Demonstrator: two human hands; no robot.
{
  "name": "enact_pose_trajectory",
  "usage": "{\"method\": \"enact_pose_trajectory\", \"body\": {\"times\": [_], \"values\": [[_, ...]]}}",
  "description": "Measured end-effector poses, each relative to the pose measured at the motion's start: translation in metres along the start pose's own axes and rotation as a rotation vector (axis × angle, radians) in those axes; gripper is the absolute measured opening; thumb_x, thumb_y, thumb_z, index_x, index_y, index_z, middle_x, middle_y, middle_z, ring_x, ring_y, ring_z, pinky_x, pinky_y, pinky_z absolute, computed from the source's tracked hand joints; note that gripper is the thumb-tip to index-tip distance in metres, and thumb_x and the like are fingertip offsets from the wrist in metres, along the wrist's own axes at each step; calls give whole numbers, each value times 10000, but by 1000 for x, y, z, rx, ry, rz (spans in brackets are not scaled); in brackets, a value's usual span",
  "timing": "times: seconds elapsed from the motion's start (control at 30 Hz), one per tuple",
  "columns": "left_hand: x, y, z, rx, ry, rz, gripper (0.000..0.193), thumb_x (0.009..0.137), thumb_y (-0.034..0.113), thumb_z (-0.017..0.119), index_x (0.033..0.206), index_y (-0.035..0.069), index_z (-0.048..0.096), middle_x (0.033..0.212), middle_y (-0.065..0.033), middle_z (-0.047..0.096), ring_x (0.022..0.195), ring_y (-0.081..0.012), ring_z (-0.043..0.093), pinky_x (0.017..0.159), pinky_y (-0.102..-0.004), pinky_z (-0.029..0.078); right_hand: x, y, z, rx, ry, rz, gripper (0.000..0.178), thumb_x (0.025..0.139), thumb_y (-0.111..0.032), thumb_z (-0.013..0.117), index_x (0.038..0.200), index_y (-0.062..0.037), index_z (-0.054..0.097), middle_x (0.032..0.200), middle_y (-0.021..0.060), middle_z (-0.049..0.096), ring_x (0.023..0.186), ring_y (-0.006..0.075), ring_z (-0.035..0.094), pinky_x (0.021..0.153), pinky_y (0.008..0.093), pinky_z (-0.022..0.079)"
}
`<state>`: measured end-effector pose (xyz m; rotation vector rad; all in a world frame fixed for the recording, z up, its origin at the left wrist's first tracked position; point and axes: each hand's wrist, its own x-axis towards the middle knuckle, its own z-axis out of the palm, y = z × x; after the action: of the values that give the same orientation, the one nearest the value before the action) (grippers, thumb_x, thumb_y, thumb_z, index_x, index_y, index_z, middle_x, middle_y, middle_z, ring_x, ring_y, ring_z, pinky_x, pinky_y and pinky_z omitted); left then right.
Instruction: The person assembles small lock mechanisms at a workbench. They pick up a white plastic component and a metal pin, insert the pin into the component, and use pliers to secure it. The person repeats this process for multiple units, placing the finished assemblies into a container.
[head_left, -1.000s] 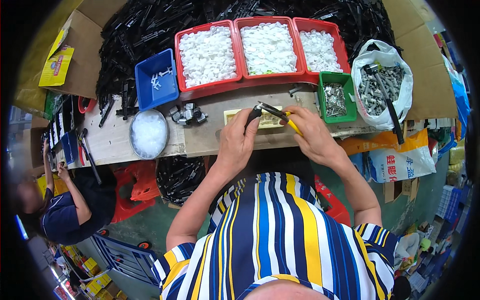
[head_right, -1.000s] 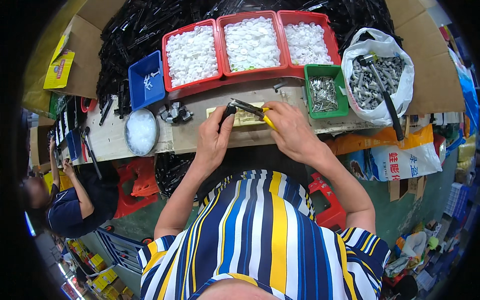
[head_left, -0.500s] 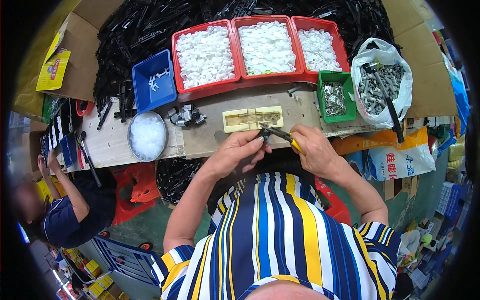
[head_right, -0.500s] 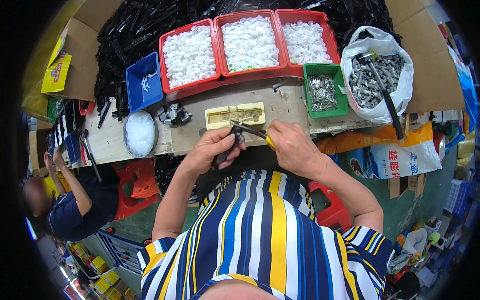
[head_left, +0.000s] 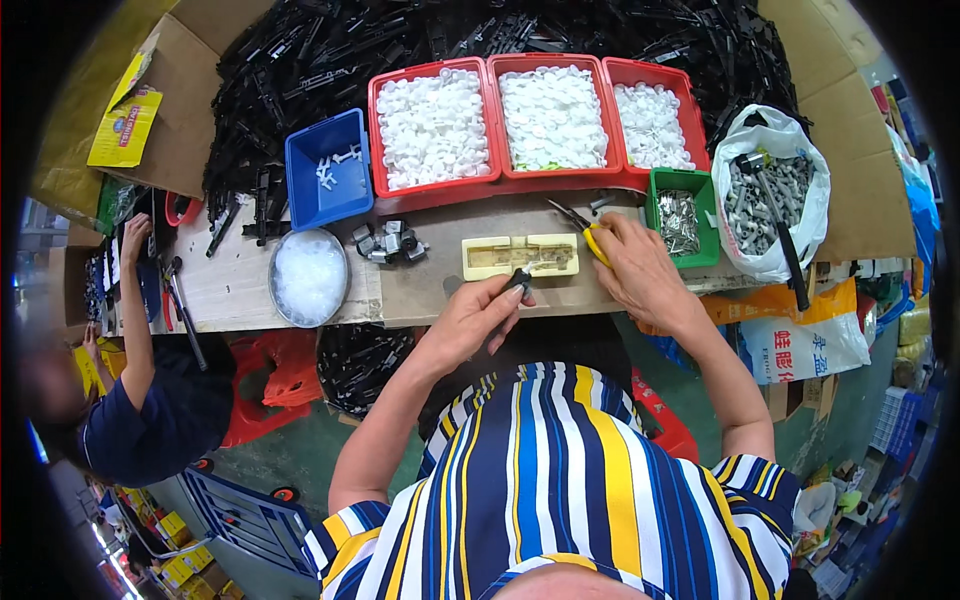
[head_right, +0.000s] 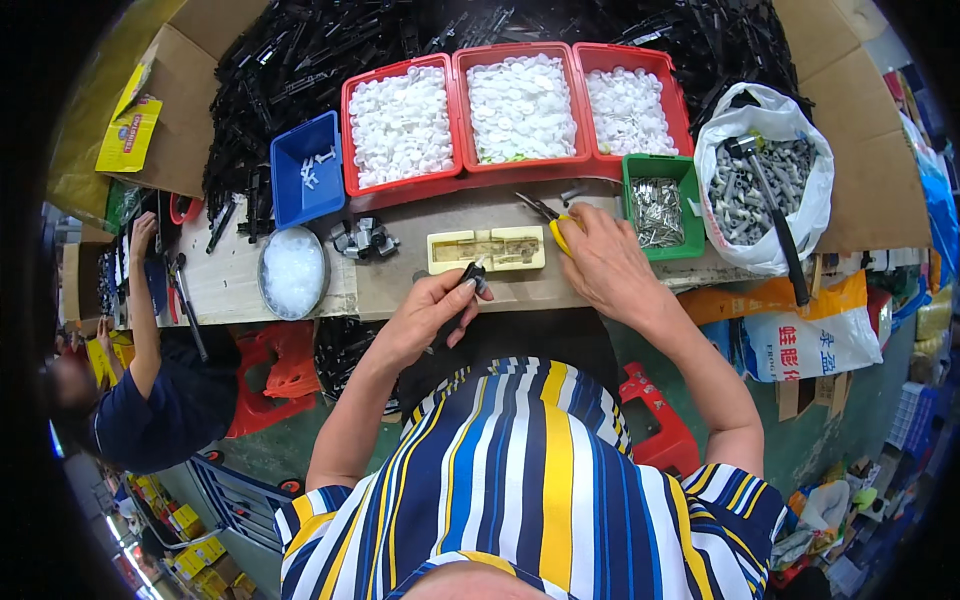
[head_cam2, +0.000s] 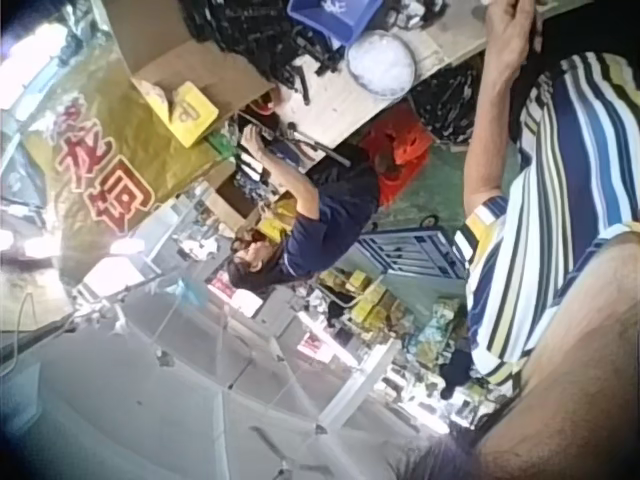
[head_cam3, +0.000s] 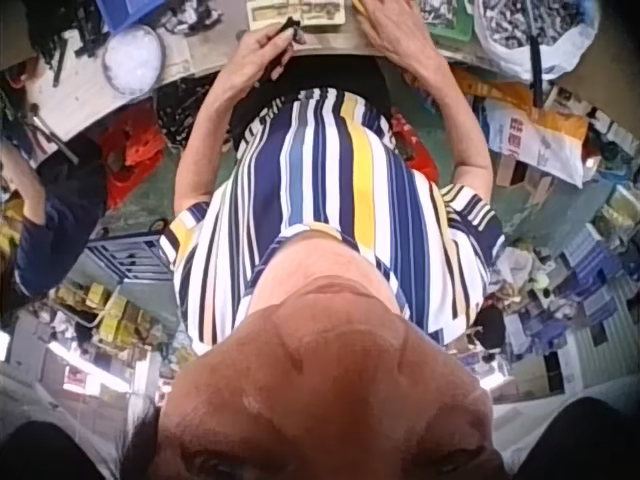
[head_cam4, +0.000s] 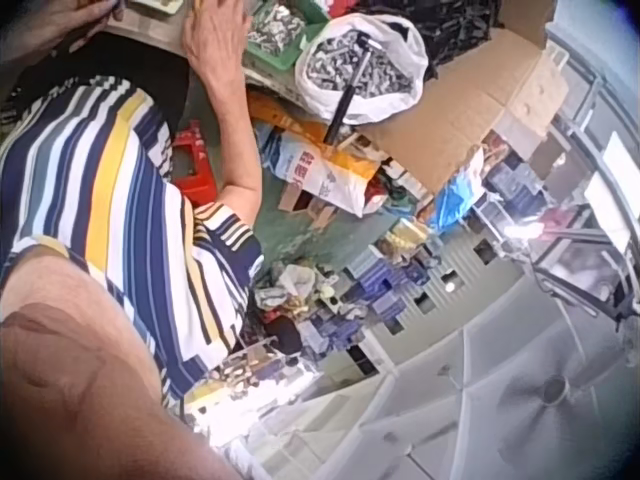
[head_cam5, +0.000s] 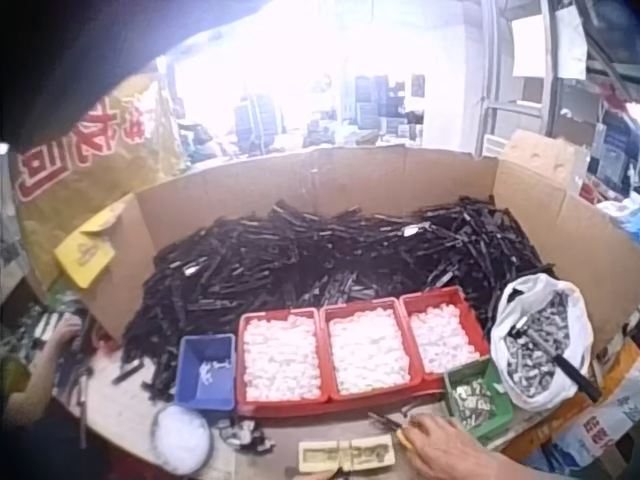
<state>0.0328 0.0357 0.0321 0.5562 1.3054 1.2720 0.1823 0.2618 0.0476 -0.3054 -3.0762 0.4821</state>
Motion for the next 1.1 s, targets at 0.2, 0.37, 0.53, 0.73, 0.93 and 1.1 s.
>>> {"method": "enact_pose_trajectory", "body": {"times": [0.2,0.37,0.53,0.73,0.93,1.1], "values": [[-11,-1,-6,128,52,-27,346,1057,311,468,1080,-7,603,710,3,495,571,-64,458,525,-218,395,71,24,-41,138,321,-168,152,849,-74,663,978,6,655,1074,163,626,945,354,645,804,437,525],[-18,0,-7,155,83,-75,329,1057,292,467,1082,-4,607,709,5,500,578,-62,464,537,-217,392,178,120,-58,-146,454,-148,139,834,-41,615,950,-39,691,987,153,635,947,344,629,833,450,516],[-25,2,-12,169,106,-114,311,1054,278,481,1066,-1,617,698,17,503,580,-58,469,546,-218,393,264,146,-50,-132,312,-340,223,801,19,617,1006,-14,698,1015,149,633,1039,333,610,913,422,494],[-57,-21,-27,127,200,-131,289,1033,279,521,1046,10,625,674,20,508,548,-65,479,511,-238,398,332,122,-34,-117,36,-409,306,756,115,623,1042,18,673,1019,167,593,1024,367,579,946,428,479],[-124,-97,-66,237,527,-215,286,987,278,597,973,-6,631,682,-27,576,556,-102,555,515,-267,456,362,173,-26,-172,35,-451,436,820,98,602,1248,16,602,1429,191,498,1317,332,504,1086,363,413],[-168,-253,-116,343,977,-327,271,936,218,645,1053,-25,654,813,-56,648,681,-111,603,600,-306,504,351,168,-37,-220,40,-507,276,848,76,599,1120,26,603,1287,171,556,1178,343,570,1000,360,459]]}}
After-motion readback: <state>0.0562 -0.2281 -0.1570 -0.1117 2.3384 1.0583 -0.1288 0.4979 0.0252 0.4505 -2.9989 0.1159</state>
